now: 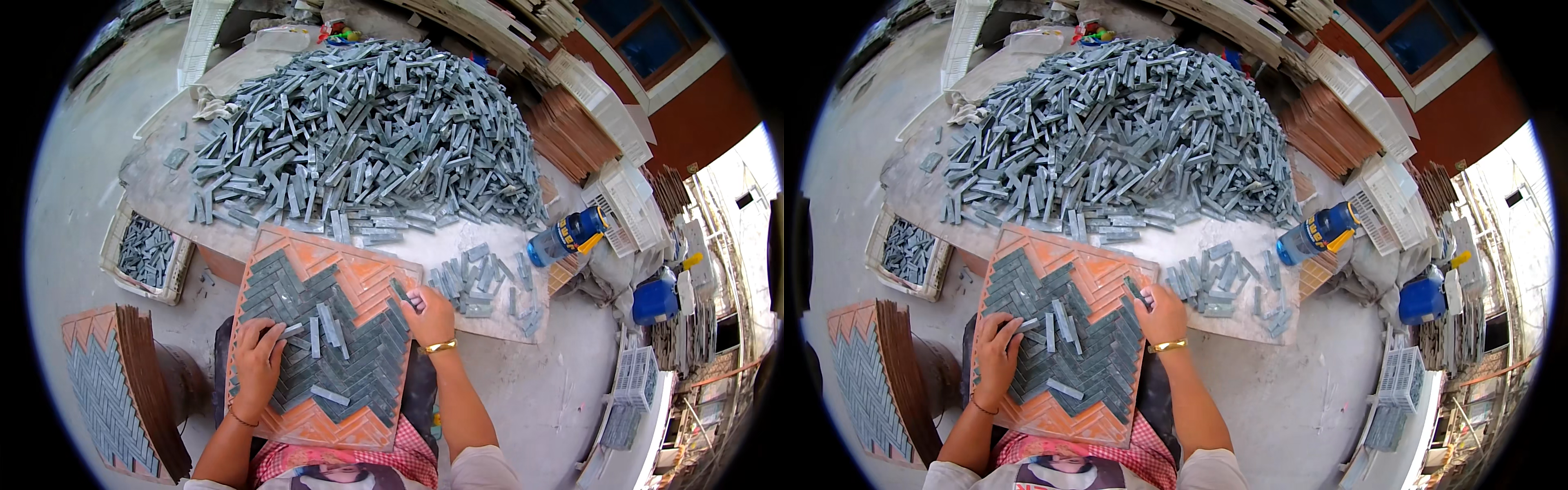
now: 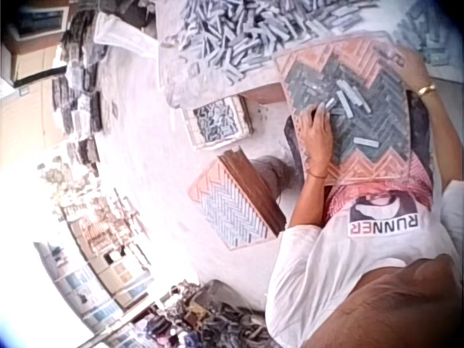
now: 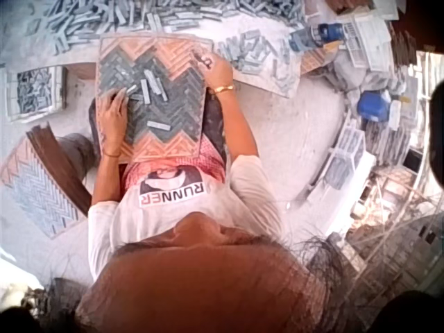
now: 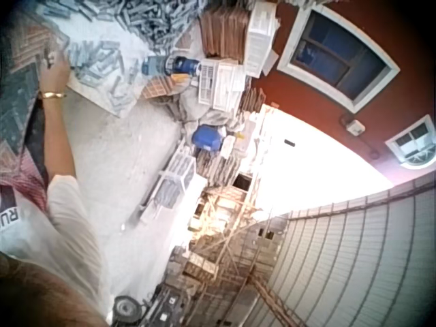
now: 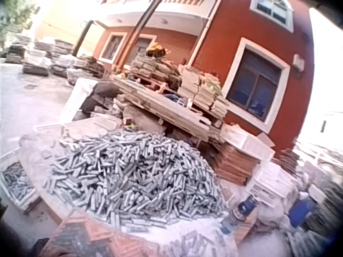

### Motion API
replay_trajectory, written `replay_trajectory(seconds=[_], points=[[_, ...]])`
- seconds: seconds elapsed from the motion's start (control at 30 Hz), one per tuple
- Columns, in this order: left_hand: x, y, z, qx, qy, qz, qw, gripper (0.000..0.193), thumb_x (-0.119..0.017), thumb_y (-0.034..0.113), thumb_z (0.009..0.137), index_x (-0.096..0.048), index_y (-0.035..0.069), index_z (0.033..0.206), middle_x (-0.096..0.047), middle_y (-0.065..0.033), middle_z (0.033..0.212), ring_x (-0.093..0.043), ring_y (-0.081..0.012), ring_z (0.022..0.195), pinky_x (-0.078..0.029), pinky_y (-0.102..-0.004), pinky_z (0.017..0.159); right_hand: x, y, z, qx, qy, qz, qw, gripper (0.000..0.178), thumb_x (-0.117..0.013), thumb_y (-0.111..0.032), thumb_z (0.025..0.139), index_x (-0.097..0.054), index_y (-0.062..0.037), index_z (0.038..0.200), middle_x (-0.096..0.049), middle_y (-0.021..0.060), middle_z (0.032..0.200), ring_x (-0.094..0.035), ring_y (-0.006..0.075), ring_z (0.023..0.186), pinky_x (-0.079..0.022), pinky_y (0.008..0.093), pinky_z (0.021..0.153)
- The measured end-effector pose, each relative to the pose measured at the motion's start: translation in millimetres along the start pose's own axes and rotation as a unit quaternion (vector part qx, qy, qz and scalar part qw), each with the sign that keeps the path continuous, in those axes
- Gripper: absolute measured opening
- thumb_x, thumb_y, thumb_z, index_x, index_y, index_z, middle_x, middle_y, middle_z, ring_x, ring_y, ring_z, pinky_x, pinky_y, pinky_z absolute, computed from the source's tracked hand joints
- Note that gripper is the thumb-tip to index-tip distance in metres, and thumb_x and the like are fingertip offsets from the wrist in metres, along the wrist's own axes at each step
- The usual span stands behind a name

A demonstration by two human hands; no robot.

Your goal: The person places small rectangular tiles by hand onto a square board, arranging them in a herringbone pattern. They pick tiles from a nearby pile, position them carefully, and occasionally flip the board to check alignment.

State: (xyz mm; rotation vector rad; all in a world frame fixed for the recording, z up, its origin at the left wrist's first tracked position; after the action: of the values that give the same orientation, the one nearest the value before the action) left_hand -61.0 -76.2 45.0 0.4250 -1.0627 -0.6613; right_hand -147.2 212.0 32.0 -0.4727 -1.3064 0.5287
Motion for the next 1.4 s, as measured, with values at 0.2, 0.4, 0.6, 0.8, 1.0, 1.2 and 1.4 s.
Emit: replay_trajectory(seconds=[0.2, 0.4, 0.6, 0.8, 1.0, 1.2, 1.4], points=[[-2, -2, -4, 0.009, 0.005, 0.024, 1.0, 0.028, -0.064, -0.001, 0.072, -0.063, 0.002, 0.099, -0.05, -0.0101, 0.087, -0.05, -0.0263, 0.081, -0.041, -0.034, 0.07, -3, 9, -7, -0.024, -0.024, 0.05, 0.998, 0.012, -0.068, -0.009, 0.071, -0.062, -0.0044, 0.081, -0.061, 0.009, 0.072, -0.058, 0.0229, 0.061, -0.047, 0.0331, 0.058], [-6, -7, -6, 0.017, 0.0, 0.02, 1.0, 0.028, -0.065, 0.001, 0.071, -0.063, 0.002, 0.099, -0.049, -0.0098, 0.083, -0.049, -0.0267, 0.078, -0.04, -0.036, 0.068, -1, 1, -7, 0.014, -0.058, -0.073, 0.995, 0.012, -0.065, -0.01, 0.073, -0.064, -0.0057, 0.084, -0.06, 0.0108, 0.074, -0.059, 0.0278, 0.067, -0.047, 0.0373, 0.061], [-2, -9, -6, 0.036, 0.013, -0.001, 0.999, 0.024, -0.065, 0.004, 0.072, -0.063, 0.003, 0.096, -0.05, -0.0096, 0.081, -0.05, -0.0275, 0.078, -0.04, -0.0371, 0.069, 2, -37, 6, 0.141, -0.018, -0.04, 0.989, 0.014, -0.063, -0.015, 0.077, -0.061, -0.0072, 0.088, -0.06, 0.0097, 0.077, -0.059, 0.0309, 0.07, -0.047, 0.0406, 0.062], [2, -8, -4, 0.026, 0.023, 0.008, 0.999, 0.021, -0.064, 0.006, 0.074, -0.061, 0.004, 0.094, -0.052, -0.0101, 0.082, -0.051, -0.0286, 0.078, -0.041, -0.0372, 0.068, -45, -77, -39, 0.06, -0.231, 0.021, 0.971, 0.022, -0.068, -0.02, 0.075, -0.055, -0.0061, 0.086, -0.059, 0.0092, 0.073, -0.058, 0.0297, 0.066, -0.046, 0.0392, 0.058], [0, -15, -7, 0.056, 0.023, -0.039, 0.997, 0.02, -0.064, 0.006, 0.073, -0.061, 0.003, 0.093, -0.052, -0.01, 0.081, -0.051, -0.029, 0.078, -0.041, -0.0378, 0.068, -65, -68, -70, 0.002, -0.145, 0.089, 0.985, 0.024, -0.072, -0.016, 0.073, -0.054, -0.0044, 0.083, -0.058, 0.0067, 0.066, -0.057, 0.0204, 0.057, -0.046, 0.0311, 0.054], [0, -14, -6, 0.058, 0.02, -0.047, 0.997, 0.018, -0.064, 0.006, 0.074, -0.06, 0.003, 0.091, -0.053, -0.0102, 0.082, -0.051, -0.0296, 0.079, -0.041, -0.0381, 0.068, -52, -7, -53, -0.139, -0.174, 0.344, 0.912, 0.013, -0.066, -0.007, 0.078, -0.054, -0.0039, 0.079, -0.058, 0.0023, 0.07, -0.051, 0.0064, 0.057, -0.042, 0.0205, 0.052], [3, -14, -6, 0.054, 0.028, -0.055, 0.997, 0.018, -0.065, 0.006, 0.073, -0.06, 0.003, 0.091, -0.054, -0.0102, 0.082, -0.052, -0.0294, 0.078, -0.041, -0.038, 0.067, -50, -19, -51, -0.267, -0.263, 0.544, 0.751, 0.013, -0.062, -0.008, 0.083, -0.052, -0.0045, 0.09, -0.061, 0.0066, 0.079, -0.049, 0.0068, 0.061, -0.039, 0.0189, 0.053]])
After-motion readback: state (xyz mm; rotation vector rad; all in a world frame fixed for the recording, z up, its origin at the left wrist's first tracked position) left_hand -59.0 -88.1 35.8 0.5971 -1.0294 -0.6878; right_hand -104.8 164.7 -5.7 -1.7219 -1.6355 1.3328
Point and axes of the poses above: each hand's wrist, its own z-axis towards the middle knuckle, its own x-axis out of the back of the hand, y = z × x, the point moved 10 cm from there along z, towards the middle knuckle
